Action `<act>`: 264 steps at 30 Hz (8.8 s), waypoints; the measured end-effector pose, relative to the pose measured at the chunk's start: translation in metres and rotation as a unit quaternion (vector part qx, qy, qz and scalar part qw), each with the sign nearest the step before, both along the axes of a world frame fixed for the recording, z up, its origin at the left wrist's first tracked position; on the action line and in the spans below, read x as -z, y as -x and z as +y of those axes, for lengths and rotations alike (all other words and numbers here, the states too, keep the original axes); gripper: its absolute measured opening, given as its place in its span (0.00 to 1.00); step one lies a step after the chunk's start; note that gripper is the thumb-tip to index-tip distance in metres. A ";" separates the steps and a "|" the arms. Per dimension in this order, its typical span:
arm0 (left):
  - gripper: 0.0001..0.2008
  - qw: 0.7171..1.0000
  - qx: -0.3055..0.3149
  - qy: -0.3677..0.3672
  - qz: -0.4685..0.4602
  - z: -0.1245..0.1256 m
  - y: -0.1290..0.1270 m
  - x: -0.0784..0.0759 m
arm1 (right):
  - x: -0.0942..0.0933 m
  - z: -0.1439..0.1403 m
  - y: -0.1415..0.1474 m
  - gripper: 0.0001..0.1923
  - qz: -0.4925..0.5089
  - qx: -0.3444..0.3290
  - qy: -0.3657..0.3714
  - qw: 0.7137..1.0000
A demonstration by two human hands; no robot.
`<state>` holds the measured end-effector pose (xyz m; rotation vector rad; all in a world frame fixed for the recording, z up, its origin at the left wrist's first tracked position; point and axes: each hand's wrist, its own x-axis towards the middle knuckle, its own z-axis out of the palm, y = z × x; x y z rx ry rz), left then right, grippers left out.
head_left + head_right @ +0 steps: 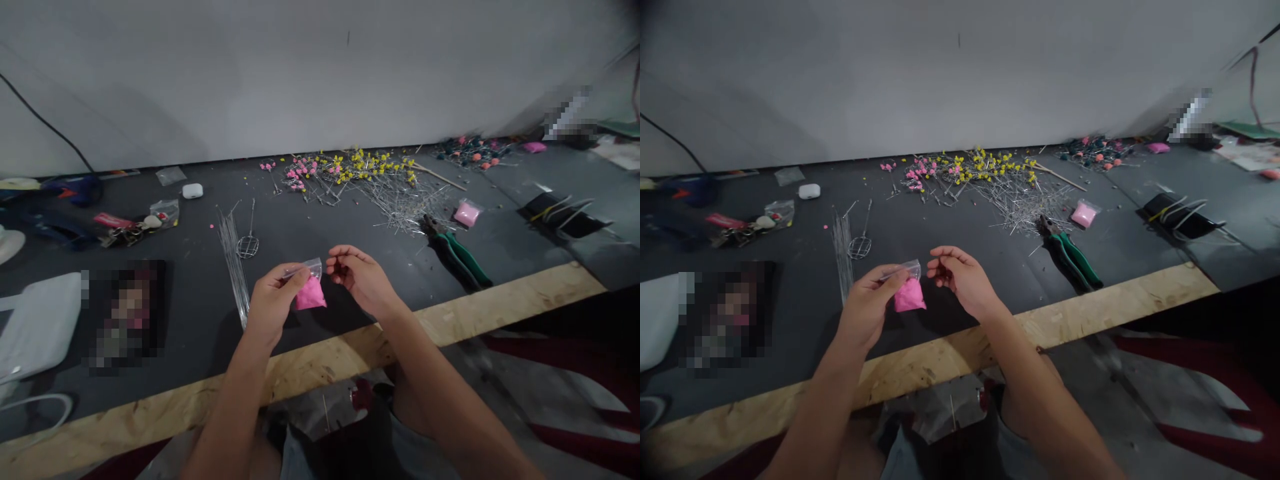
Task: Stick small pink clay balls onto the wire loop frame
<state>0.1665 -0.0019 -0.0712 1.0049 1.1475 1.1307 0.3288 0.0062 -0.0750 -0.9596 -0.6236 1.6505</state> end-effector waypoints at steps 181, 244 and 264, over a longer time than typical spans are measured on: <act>0.14 0.867 -0.027 -0.146 0.476 0.004 0.049 0.004 | -0.003 -0.002 -0.009 0.11 -0.104 -0.112 -0.069 0.986; 0.14 0.830 0.005 -0.042 0.556 0.040 0.075 -0.012 | 0.003 0.002 -0.010 0.09 -0.144 -0.085 -0.036 0.985; 0.17 0.831 -0.024 -0.040 0.554 0.044 0.061 -0.008 | 0.001 -0.002 -0.015 0.08 -0.132 -0.093 -0.037 0.986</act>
